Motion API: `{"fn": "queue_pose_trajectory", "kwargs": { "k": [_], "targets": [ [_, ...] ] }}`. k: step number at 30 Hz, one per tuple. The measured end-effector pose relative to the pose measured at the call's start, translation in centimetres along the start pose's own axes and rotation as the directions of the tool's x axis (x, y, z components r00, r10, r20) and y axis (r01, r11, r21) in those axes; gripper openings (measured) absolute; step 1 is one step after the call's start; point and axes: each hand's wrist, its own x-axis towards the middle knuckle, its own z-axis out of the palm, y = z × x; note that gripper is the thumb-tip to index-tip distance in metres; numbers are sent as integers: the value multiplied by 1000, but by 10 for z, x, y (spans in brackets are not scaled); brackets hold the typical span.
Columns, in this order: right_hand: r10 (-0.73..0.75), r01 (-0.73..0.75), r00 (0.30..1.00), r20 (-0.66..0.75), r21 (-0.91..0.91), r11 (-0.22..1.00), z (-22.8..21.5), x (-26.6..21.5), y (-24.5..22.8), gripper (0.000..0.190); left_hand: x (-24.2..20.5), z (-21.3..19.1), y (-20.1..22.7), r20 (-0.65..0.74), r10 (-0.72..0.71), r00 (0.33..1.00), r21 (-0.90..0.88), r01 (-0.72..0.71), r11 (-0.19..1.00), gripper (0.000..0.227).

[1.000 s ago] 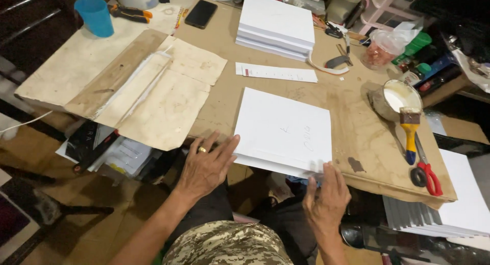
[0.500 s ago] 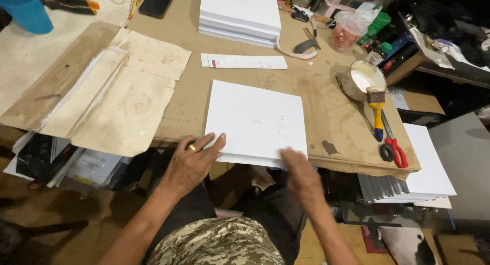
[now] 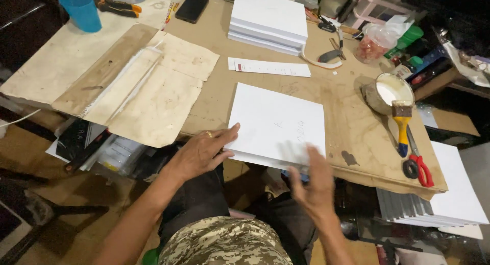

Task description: The person applies glue to a white paper sheet using a brush, then places it on a stack of white boards. They repeat the process by applying glue to another paper sheet and placing it on the stack.

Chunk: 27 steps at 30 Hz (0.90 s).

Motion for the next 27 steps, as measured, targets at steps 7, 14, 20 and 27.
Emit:
{"fn": "queue_pose_trajectory", "kwargs": {
  "k": [7, 14, 20, 27],
  "targets": [
    [-81, 79, 946, 315, 22, 997, 87, 42, -51, 52, 11, -15, -2, 39, 37, 999, -32, -36, 999, 62],
    [-30, 63, 950, 310, -95, 993, 11, 20, 26, 46, 6, -6, -12, 18, 72, 997, 20, -73, 997, 63],
    [74, 5, 935, 347, -223, 975, -32, -7, 85, 44, 6, -12, -10, 87, 34, 996, -95, -25, 995, 62],
    [588, -670, 739, 329, 260, 695, -48, 22, 57, 63, 9, -21, -5, 196, -45, 980, -148, 75, 986, 75]
  ]
}}
